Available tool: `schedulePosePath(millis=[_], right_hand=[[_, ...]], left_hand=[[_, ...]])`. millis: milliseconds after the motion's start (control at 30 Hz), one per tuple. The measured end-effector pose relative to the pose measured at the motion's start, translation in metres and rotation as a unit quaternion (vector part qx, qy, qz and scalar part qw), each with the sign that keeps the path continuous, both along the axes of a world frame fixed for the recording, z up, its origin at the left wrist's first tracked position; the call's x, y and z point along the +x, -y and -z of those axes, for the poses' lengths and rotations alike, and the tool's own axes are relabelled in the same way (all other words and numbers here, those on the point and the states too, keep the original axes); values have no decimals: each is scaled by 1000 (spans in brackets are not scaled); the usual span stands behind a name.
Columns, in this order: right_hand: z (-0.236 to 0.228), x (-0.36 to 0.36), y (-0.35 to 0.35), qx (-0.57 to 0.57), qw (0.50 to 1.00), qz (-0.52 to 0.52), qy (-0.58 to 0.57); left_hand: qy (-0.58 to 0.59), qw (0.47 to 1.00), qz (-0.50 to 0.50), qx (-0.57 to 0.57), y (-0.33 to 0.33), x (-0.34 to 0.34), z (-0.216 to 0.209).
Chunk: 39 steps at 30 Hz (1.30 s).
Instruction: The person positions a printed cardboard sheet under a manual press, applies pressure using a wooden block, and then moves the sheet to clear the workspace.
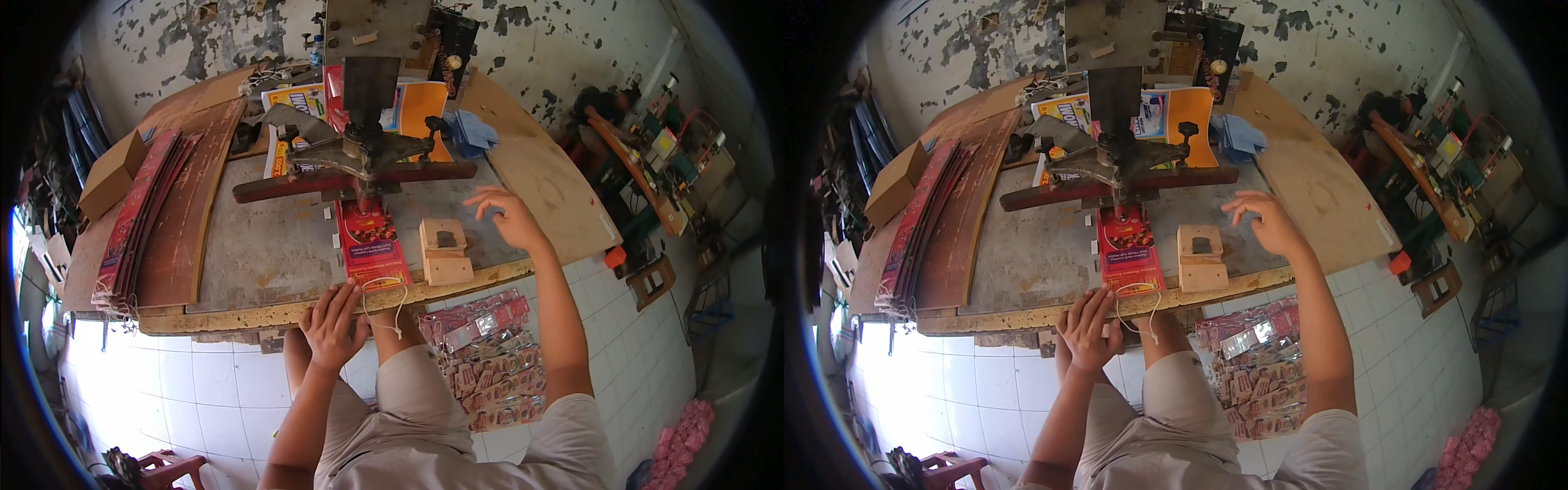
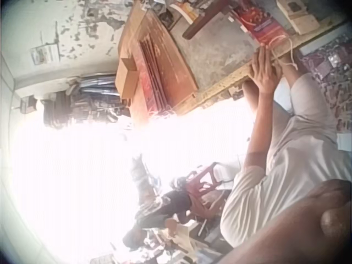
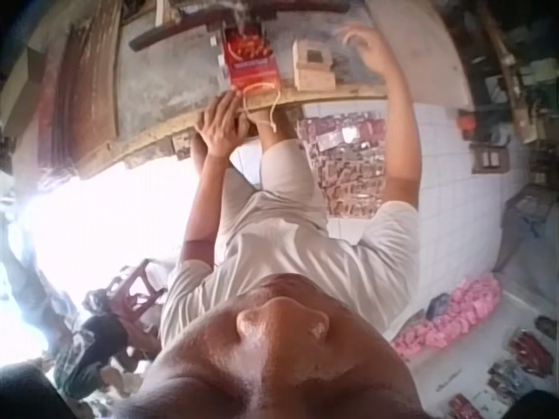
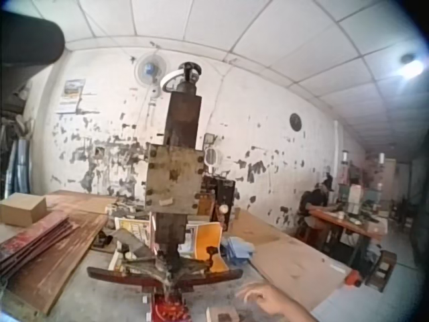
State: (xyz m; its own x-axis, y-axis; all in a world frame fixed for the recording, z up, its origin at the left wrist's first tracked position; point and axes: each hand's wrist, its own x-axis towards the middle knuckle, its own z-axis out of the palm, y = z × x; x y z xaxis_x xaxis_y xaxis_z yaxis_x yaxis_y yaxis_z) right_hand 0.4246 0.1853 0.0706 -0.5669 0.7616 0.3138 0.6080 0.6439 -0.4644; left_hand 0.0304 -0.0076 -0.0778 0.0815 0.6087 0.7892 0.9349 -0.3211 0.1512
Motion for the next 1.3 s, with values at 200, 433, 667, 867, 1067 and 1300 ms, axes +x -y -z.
schedulePosePath(millis=[200,433,667,867,1067,1300], right_hand=[[-5,-57,43,7,999,8,-49],[10,-60,29,4,1000,-19,-19],[7,-51,28,-100,993,-4,-59],[3,-58,40,-61,997,1,-52],[-3,-68,50,-25,999,-7,-35],[-4,-70,50,-71,997,-1,-35]], left_hand=[[2,1000,-10,3,2,-1,0],[7,1000,6,1,2,0,-6],[10,1000,7,0,2,1,-5],[12,1000,5,5,2,1,-3],[15,1000,11,1,3,2,-5],[12,1000,5,-4,4,1,-5]])
